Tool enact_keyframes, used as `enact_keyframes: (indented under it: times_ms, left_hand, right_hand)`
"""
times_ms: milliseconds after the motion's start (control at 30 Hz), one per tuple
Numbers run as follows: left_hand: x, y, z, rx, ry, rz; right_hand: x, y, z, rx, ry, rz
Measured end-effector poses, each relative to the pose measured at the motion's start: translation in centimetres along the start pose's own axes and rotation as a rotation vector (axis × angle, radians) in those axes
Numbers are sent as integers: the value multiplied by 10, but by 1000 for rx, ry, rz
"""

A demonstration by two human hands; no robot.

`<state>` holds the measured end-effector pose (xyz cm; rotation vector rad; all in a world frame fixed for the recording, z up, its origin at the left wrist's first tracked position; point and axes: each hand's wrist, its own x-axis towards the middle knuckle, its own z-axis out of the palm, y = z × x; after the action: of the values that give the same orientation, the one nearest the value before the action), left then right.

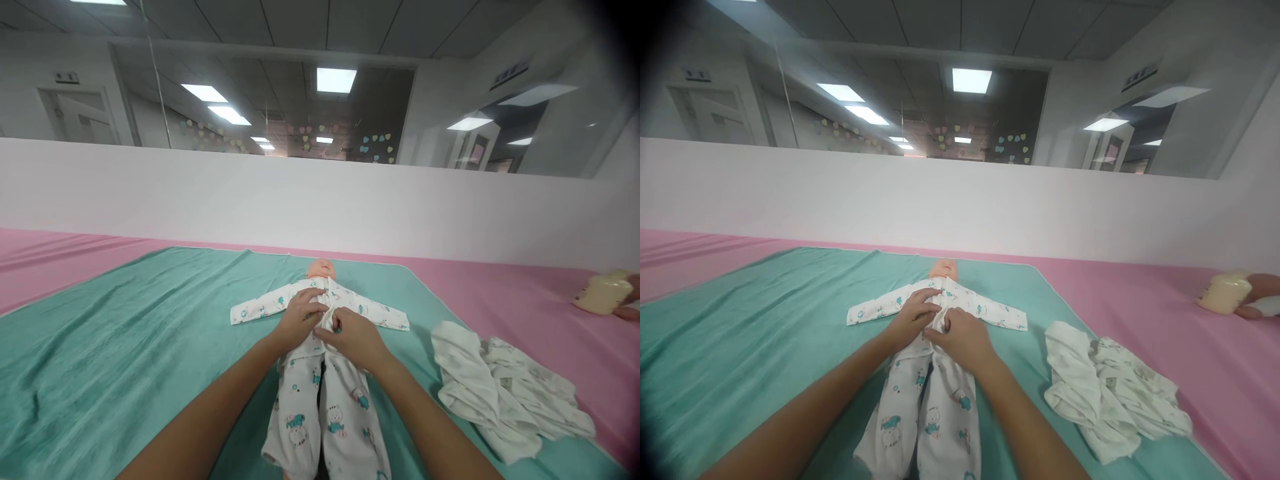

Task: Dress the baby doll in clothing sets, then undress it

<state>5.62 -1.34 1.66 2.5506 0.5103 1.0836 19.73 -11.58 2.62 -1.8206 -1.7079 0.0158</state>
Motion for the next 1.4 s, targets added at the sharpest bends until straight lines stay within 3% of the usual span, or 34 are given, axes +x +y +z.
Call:
enact_keyframes:
  times_ms: [133, 400, 700, 1133, 1400]
  left_hand:
    - [1, 3, -3, 0, -29, -9]
    - [2, 2, -1, -54, -37, -78]
    - [4, 3, -2, -51, -67, -85]
    - [5, 6, -3, -63, -54, -83]
    - [5, 13, 0, -40, -39, -118]
  right_hand:
    - [-2, -3, 10, -95, 86, -5]
    - [3, -5, 18, -176, 78, -81]
    - [7, 22, 13, 97, 12, -181]
    - [6, 27, 8, 267, -51, -221]
    - [5, 25, 9, 284, 28, -221]
